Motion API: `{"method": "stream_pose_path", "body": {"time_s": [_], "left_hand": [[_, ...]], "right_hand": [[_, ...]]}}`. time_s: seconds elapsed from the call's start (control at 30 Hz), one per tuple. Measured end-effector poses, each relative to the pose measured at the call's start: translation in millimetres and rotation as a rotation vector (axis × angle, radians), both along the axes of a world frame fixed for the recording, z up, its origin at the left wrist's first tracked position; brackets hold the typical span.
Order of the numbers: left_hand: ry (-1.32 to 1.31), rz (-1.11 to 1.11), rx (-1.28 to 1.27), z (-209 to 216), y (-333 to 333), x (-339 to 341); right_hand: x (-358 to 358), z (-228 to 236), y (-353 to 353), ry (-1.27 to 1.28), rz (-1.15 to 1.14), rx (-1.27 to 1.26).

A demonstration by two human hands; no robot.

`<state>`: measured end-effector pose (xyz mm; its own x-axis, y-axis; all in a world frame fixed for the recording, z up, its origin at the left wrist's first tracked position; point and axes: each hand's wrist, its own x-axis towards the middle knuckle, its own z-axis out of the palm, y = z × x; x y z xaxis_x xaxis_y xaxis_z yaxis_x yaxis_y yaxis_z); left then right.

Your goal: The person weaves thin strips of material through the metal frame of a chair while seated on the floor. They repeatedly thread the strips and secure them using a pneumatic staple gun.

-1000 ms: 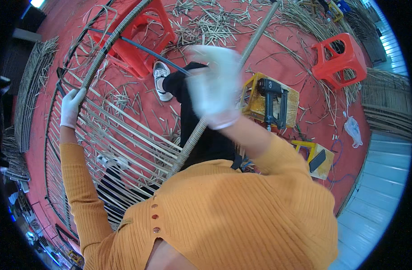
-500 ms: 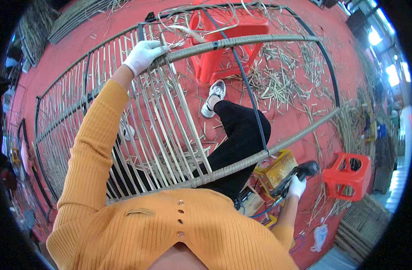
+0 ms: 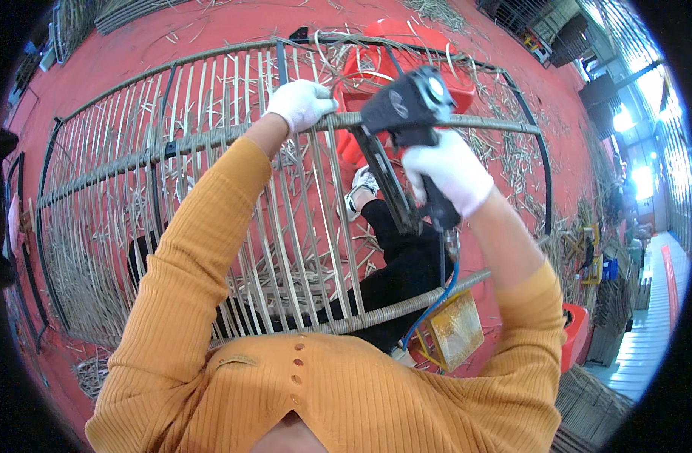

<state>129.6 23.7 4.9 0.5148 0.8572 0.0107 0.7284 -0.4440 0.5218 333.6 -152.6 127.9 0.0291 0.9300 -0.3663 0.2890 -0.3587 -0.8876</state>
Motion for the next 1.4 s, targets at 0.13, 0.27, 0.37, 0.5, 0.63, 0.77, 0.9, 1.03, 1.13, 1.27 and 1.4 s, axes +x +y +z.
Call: {"method": "stream_pose_path", "body": {"time_s": [0.13, 0.27, 0.37, 0.5, 0.63, 0.77, 0.9, 1.03, 1.13, 1.27, 1.4], "left_hand": [[-0.059, -0.026, 0.06, 0, 0, -2], [0.003, -0.033, 0.075, -1, 0, -1], [0.023, -0.028, 0.094, -2, -2, 2], [0.003, -0.047, 0.152, -7, -2, 2], [-0.209, 0.023, 0.111, -16, -1, -6], [-0.452, 0.111, -0.016, -11, -4, -14], [-0.951, 0.258, -0.213, 3, -21, -16], [-1.025, 0.092, -0.13, -4, -44, -59], [-0.808, 0.219, 0.151, -15, -71, -161], [-0.47, 0.925, 0.278, -13, -177, -350], [0.171, 1.964, 0.356, -59, -363, -445]], "right_hand": [[-20, 11, 50, -0.111, 0.06, -0.119], [-20, 22, 64, -0.172, 0.106, -0.175], [-21, 24, 74, -0.212, 0.161, -0.2], [-22, 18, 67, -0.368, 0.141, -0.165], [-1, 20, -23, -0.165, -0.042, 0.0], [47, 24, -187, 0.054, -0.528, 0.189], [106, -24, -328, 0.054, -0.987, 0.086], [165, -148, -406, -0.035, -1.117, 0.053], [195, -260, -432, -0.615, -1.211, -0.202], [192, -348, -447, -0.614, -1.29, -0.201], [179, -322, -403, -1.11, -1.149, -0.369]]}}
